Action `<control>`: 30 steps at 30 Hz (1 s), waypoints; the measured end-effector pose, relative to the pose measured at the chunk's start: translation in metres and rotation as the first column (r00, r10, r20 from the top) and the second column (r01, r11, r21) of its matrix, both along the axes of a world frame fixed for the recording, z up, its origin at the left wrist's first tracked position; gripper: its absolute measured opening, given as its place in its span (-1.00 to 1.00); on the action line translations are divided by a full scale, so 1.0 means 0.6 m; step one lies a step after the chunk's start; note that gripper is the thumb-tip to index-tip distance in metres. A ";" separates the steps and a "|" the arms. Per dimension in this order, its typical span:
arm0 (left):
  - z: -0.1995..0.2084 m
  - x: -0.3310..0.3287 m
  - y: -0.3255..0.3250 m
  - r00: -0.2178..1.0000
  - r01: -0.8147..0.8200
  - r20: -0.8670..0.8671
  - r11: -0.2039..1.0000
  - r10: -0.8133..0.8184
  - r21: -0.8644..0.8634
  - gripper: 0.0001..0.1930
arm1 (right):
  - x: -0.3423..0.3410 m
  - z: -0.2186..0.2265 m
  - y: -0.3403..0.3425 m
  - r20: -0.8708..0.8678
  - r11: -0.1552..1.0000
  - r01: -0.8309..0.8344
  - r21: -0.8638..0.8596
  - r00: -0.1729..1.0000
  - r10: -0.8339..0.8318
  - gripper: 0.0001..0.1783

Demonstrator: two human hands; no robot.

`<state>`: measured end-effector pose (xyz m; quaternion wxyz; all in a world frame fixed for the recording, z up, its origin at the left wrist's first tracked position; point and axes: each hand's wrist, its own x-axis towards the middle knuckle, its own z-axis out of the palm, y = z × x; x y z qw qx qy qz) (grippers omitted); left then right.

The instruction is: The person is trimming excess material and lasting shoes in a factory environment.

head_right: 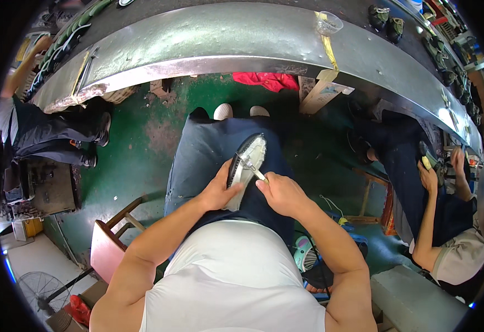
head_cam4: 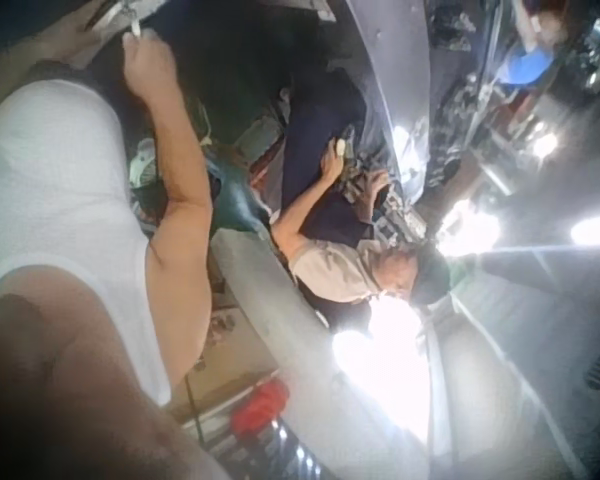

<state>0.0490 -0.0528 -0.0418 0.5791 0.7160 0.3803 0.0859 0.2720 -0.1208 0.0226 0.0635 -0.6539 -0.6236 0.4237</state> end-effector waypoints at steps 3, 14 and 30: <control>0.017 -0.032 -0.002 0.996 0.061 0.068 0.986 -0.051 -0.157 -0.09 | -0.011 -0.004 -0.043 -0.167 0.933 0.068 0.354 0.986 -0.008 -0.65; 0.073 -0.041 0.027 0.879 -0.106 0.337 0.826 0.338 -0.554 -0.38 | 0.016 -0.088 -0.103 -0.534 0.849 0.488 -0.200 0.672 -0.513 -0.58; 0.253 0.032 0.276 0.382 0.117 0.577 0.582 0.722 -0.805 -0.19 | 0.014 -0.078 -0.090 -0.418 0.876 0.445 -0.189 0.770 -0.481 -0.55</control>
